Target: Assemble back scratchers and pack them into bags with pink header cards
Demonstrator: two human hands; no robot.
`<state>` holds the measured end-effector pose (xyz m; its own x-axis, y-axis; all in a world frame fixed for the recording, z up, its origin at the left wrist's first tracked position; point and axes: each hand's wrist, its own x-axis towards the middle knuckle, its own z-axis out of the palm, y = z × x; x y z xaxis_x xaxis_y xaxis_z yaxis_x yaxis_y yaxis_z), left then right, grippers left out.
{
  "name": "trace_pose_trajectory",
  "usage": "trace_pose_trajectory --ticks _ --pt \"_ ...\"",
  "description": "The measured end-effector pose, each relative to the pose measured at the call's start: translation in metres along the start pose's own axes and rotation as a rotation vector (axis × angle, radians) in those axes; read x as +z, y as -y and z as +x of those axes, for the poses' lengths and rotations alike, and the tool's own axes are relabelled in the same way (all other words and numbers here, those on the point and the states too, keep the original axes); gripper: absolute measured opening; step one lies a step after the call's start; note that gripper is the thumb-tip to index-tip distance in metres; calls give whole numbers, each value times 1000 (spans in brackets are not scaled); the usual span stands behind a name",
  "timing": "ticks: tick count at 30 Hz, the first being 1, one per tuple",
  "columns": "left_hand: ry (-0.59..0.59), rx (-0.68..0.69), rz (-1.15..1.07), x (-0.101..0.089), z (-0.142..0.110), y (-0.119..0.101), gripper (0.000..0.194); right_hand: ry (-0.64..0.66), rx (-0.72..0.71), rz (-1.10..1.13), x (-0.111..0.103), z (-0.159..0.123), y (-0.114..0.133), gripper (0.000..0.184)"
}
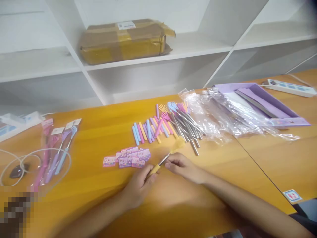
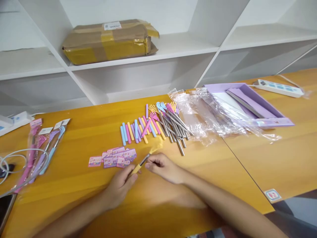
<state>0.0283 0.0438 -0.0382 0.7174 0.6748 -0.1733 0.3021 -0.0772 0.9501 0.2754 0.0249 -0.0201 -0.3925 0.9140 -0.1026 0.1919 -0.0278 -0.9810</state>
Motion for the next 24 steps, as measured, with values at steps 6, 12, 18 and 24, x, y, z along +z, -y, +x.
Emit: trace_pose_trajectory --ticks 6,12,18,24 --pt "-122 303 650 -2 3 8 28 -101 101 44 15 -5 -11 62" --pt "-165 566 906 6 4 10 28 -14 244 138 33 -15 -2 56" --pt "-188 550 930 3 7 6 19 -187 194 143 38 -25 -2 43" --pt "-160 431 896 3 3 8 21 128 -66 280 41 -30 1 31"
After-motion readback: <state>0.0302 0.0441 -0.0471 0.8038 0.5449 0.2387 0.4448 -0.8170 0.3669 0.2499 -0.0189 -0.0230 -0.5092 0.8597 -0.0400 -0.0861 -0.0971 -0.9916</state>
